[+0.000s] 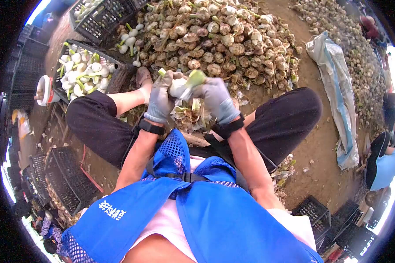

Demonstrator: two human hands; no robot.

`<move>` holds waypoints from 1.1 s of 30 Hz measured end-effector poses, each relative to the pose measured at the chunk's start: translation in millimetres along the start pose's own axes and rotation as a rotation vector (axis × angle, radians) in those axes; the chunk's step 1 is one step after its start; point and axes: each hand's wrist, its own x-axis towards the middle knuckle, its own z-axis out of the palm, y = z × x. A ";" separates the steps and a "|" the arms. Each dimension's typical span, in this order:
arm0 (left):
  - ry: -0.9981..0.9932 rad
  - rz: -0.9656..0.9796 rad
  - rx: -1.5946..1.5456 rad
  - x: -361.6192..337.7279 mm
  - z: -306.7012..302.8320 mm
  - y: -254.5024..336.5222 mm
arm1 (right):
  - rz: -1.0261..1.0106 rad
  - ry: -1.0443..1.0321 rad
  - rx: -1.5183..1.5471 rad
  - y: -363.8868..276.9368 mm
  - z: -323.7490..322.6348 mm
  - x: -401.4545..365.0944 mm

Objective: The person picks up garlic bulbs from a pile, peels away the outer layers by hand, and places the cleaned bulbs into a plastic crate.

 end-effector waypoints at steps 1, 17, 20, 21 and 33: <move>0.001 -0.005 -0.001 -0.8 -1.2 2.4 | 0.004 0.057 0.041 -8.2 -6.4 1.7; -0.069 -0.330 -0.497 1.4 -13.1 -1.0 | -0.319 0.085 -1.220 13.3 15.8 7.4; -0.082 -0.280 -0.169 -14.1 -7.5 18.2 | 0.017 -0.061 -0.415 4.9 4.7 8.3; -0.073 -0.233 0.027 -15.1 -4.1 22.4 | 0.017 -0.061 -0.416 -1.8 4.3 7.9; 0.509 -0.190 -0.070 9.3 -25.4 -8.3 | 0.021 0.096 0.405 -26.4 12.9 11.8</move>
